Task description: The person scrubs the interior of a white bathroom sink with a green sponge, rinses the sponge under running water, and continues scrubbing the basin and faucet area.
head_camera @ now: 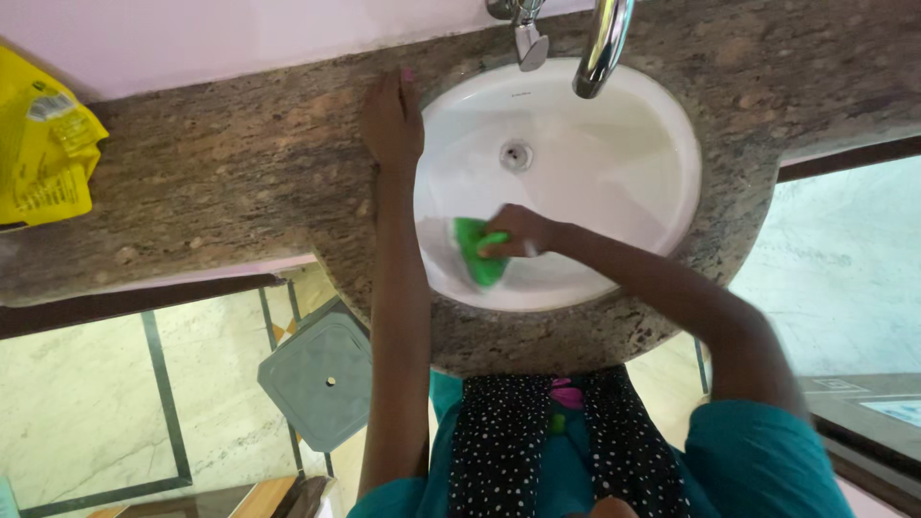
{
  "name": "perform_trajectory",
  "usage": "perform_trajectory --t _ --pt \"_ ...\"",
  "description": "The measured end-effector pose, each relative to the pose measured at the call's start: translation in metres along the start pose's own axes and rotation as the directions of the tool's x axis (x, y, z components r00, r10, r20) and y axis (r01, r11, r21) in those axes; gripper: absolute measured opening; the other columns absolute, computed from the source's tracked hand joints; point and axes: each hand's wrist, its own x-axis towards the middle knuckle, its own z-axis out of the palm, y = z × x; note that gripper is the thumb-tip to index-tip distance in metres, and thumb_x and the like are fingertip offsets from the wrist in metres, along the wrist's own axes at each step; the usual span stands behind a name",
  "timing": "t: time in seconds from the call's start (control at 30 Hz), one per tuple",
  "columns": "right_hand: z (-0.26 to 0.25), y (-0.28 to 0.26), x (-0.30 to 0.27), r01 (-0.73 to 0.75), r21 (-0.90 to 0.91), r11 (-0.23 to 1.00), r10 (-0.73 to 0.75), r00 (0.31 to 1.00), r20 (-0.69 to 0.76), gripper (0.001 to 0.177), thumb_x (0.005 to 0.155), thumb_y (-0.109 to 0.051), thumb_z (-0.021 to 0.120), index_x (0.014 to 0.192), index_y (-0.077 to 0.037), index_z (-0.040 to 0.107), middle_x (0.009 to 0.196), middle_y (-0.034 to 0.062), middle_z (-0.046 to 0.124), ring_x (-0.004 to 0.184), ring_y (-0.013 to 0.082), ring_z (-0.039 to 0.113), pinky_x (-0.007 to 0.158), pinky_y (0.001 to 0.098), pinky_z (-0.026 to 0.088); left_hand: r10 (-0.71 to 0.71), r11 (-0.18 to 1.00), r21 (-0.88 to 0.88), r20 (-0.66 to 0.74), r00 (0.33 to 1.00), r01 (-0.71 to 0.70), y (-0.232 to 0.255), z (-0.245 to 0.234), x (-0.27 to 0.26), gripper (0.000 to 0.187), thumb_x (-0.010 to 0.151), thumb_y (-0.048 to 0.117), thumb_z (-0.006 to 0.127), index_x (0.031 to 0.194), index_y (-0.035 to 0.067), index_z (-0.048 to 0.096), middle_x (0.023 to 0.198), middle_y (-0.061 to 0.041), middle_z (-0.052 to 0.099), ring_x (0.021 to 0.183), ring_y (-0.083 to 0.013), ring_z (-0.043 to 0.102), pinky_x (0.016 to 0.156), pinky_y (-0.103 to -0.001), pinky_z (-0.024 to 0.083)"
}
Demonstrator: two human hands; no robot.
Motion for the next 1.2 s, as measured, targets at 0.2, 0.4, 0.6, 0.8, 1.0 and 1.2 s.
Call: perform_trajectory --t 0.2,0.4,0.6,0.8,1.0,1.2 --pt "-0.083 0.051 -0.082 -0.354 -0.539 0.765 0.454 0.889 0.06 0.06 0.083 -0.074 0.059 0.089 -0.018 0.08 0.089 0.0117 0.076 0.081 0.0318 0.075 0.077 0.0471 0.059 -0.01 1.0 0.028 -0.008 1.0 0.01 0.012 -0.011 0.004 0.031 0.11 0.026 0.051 0.097 0.006 0.07 0.089 -0.014 0.069 0.081 -0.0344 0.066 0.07 -0.048 0.053" --pt "-0.057 0.051 -0.018 -0.159 -0.597 0.787 0.264 0.96 0.092 0.069 0.083 -0.077 0.061 0.084 -0.011 0.079 0.083 0.0172 0.073 0.077 0.0339 0.072 0.073 0.0481 0.058 -0.015 1.0 0.007 -0.035 0.999 0.016 0.008 -0.005 0.0 0.032 0.11 0.028 0.05 0.097 0.006 0.07 0.087 -0.012 0.07 0.081 -0.0322 0.068 0.069 -0.047 0.054" --pt "-0.004 0.007 0.014 0.115 -0.158 0.981 -0.107 0.993 0.058 0.067 0.083 -0.073 0.062 0.083 -0.008 0.081 0.073 0.0123 0.072 0.066 0.0292 0.069 0.063 0.0452 0.056 0.103 0.994 -0.02 -0.089 0.991 -0.105 0.004 -0.006 -0.003 0.032 0.112 0.027 0.048 0.099 0.005 0.067 0.091 -0.013 0.067 0.083 -0.0334 0.065 0.072 -0.048 0.053" --pt "-0.053 0.021 -0.066 -0.176 -0.415 0.893 0.313 0.904 0.29 0.084 0.092 -0.08 0.046 0.064 -0.006 0.074 0.059 0.0108 0.065 0.053 0.0229 0.061 0.065 0.0425 0.055 0.014 0.999 -0.031 -0.033 0.999 -0.015 0.009 -0.007 -0.003 0.032 0.111 0.027 0.049 0.095 0.005 0.066 0.087 -0.014 0.066 0.08 -0.0333 0.064 0.07 -0.048 0.051" --pt "-0.06 0.02 -0.07 -0.099 -0.462 0.881 0.242 0.934 0.262 0.072 0.089 -0.075 0.052 0.069 -0.01 0.077 0.065 0.0118 0.071 0.056 0.0235 0.063 0.062 0.0435 0.056 0.036 0.997 -0.063 -0.024 0.999 -0.038 0.012 -0.012 0.0 0.031 0.112 0.026 0.048 0.1 0.005 0.068 0.087 -0.014 0.065 0.08 -0.034 0.064 0.07 -0.047 0.051" --pt "0.009 -0.04 0.01 -0.218 -0.34 0.915 0.238 0.971 0.018 0.062 0.097 -0.068 0.05 0.092 -0.014 0.082 0.076 0.0116 0.076 0.067 0.0255 0.071 0.071 0.0417 0.058 -0.033 0.999 0.003 -0.014 0.999 0.033 0.01 -0.006 -0.002 0.033 0.11 0.029 0.05 0.096 0.004 0.068 0.083 -0.015 0.065 0.076 -0.035 0.063 0.068 -0.048 0.051"
